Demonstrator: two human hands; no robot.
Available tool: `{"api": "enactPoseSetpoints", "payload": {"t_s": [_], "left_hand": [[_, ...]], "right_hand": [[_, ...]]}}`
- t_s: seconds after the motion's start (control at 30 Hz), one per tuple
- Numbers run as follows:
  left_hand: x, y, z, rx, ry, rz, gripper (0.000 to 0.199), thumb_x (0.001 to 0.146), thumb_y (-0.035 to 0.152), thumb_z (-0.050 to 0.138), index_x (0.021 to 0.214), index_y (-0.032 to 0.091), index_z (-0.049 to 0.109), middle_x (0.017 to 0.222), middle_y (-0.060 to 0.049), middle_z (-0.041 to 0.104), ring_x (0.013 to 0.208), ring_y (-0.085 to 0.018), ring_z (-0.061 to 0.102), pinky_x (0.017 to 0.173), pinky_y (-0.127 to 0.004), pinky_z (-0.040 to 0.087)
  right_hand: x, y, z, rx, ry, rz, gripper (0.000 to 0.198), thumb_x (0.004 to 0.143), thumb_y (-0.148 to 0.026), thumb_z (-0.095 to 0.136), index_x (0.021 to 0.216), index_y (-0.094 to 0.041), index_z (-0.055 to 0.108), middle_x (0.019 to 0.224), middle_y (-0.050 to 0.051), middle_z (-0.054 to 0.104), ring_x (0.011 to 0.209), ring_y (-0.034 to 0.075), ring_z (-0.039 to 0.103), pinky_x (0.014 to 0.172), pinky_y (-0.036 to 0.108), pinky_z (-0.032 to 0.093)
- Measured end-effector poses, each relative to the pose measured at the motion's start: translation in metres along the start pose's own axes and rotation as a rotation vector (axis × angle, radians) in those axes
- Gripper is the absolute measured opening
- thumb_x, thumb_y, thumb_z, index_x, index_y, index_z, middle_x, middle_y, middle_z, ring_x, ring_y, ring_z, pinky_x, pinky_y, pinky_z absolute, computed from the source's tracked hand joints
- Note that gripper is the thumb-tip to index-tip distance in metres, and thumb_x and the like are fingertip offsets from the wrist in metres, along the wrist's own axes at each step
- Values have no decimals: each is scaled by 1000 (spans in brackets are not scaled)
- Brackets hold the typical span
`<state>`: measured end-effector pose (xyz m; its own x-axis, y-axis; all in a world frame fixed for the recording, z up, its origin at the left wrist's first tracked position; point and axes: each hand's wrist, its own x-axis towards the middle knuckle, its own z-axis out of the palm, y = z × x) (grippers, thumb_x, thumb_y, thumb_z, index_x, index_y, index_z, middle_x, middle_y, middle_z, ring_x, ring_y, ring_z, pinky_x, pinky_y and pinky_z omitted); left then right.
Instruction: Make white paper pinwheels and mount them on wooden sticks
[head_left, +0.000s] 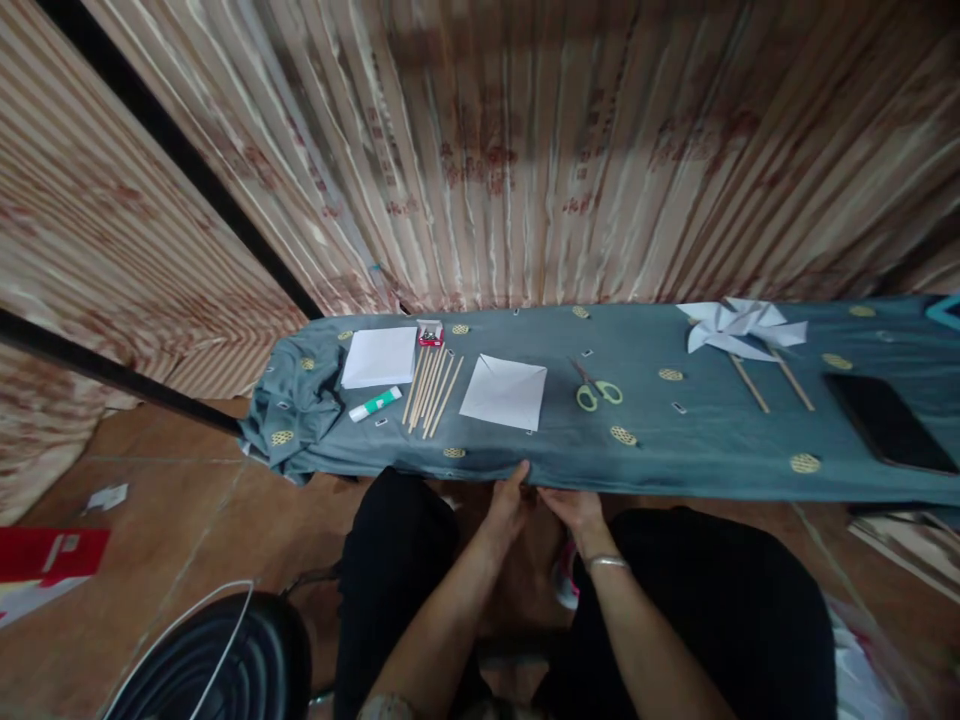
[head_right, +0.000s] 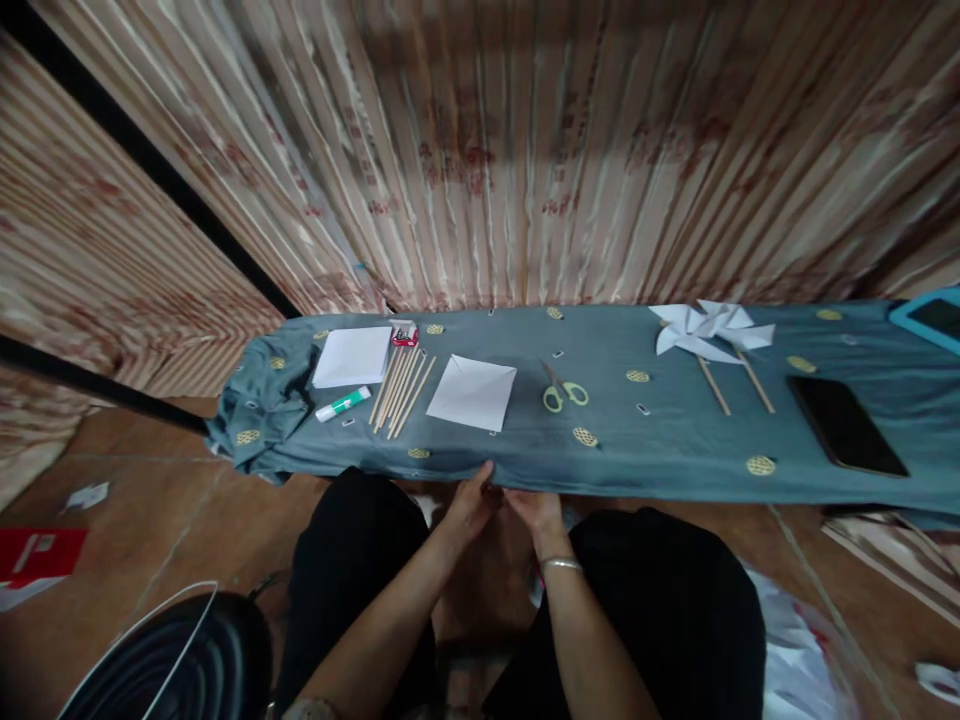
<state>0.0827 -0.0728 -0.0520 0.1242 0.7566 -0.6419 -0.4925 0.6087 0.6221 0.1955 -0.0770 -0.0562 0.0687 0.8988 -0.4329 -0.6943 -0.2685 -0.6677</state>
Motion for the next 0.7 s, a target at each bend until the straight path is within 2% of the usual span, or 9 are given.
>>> {"api": "enactPoseSetpoints", "payload": {"t_s": [0.17,0.33,0.47,0.6,0.7], "left_hand": [[-3,-2,19,-54,28,98,34,64,13,85,94,16,70,112,-11,75,112,-24,67,106,-37,48],[-9,-1,28,-61,119,140,44,65,8,85,105,17,70,112,-11,76,116,-24,66,113,-39,43],[-9,6,34,-56,150,162,42,69,7,82,108,16,70,114,-11,75,117,-24,66,114,-37,42],[-8,7,32,-54,148,133,37,73,9,79,108,17,69,113,-8,75,118,-21,65,112,-33,42],[-14,3,21,-66,105,21,19,82,18,73,100,15,69,98,-8,77,105,-22,70,104,-35,49]], "right_hand": [[-24,13,7,134,4,26,24,87,-41,51,95,-32,72,103,0,78,99,20,69,87,38,56],[-35,9,20,221,0,73,27,90,-37,48,100,-32,73,105,1,77,107,20,68,98,38,53],[-42,8,25,282,21,97,28,94,-32,45,100,-31,73,105,1,77,112,16,66,102,34,51],[-68,14,18,359,84,160,46,102,-34,30,95,-26,75,105,4,76,108,12,67,99,27,52],[-96,18,17,500,141,292,55,103,-41,27,97,-17,75,110,9,74,106,13,68,91,23,54]]}}
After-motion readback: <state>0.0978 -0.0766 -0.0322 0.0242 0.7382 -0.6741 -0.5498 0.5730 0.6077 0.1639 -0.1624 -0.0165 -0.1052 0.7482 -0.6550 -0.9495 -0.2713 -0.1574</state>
